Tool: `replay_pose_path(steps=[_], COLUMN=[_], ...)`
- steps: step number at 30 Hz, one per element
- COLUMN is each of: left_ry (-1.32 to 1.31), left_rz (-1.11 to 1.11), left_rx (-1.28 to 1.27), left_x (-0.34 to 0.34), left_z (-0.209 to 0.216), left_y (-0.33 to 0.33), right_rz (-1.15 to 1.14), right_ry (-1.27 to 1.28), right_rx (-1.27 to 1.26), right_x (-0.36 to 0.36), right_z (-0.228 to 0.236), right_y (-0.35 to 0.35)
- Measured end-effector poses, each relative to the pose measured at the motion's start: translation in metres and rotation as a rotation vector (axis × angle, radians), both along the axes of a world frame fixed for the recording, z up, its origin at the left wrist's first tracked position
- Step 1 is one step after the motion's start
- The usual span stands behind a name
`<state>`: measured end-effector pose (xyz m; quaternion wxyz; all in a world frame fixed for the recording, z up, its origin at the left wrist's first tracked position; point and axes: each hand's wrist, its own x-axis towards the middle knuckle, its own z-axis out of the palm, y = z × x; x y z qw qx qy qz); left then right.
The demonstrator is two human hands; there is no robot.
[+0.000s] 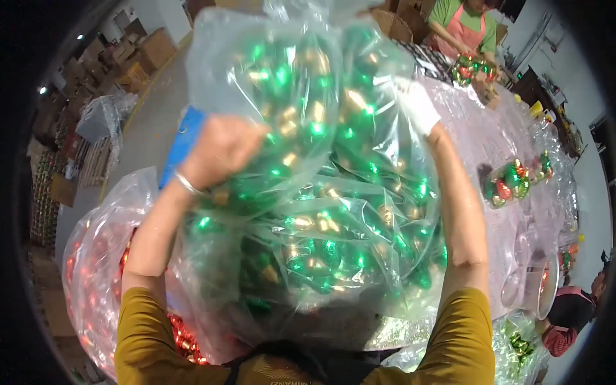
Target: Placing green and red plastic ornaments into large plastic bags at a factory workstation.
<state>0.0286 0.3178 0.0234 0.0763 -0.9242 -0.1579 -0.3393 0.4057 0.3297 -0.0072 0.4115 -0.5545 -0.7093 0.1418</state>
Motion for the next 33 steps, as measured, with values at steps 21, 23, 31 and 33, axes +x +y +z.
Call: replay_pose_path(steps=[21, 23, 31, 33], left_ry=[0.131, 0.111, 0.335, 0.112], left_rz=[0.435, 0.327, 0.373, 0.554], left_rx=[-0.437, -0.292, 0.067, -0.466], left_x=[-0.099, -0.083, -0.094, -0.089], left_z=[-0.066, -0.054, -0.099, -0.058], left_y=[-0.148, -0.187, -0.203, -0.189], right_rz=[-0.087, -0.034, -0.25, -0.318], right_ry=[-0.626, -0.973, -0.724, -0.589], right_rx=[0.073, 0.091, 0.153, 0.369], right_x=[-0.16, -0.148, -0.086, -0.082], right_z=[0.033, 0.008, -0.04, -0.016], right_y=[-0.293, -0.326, -0.294, -0.271])
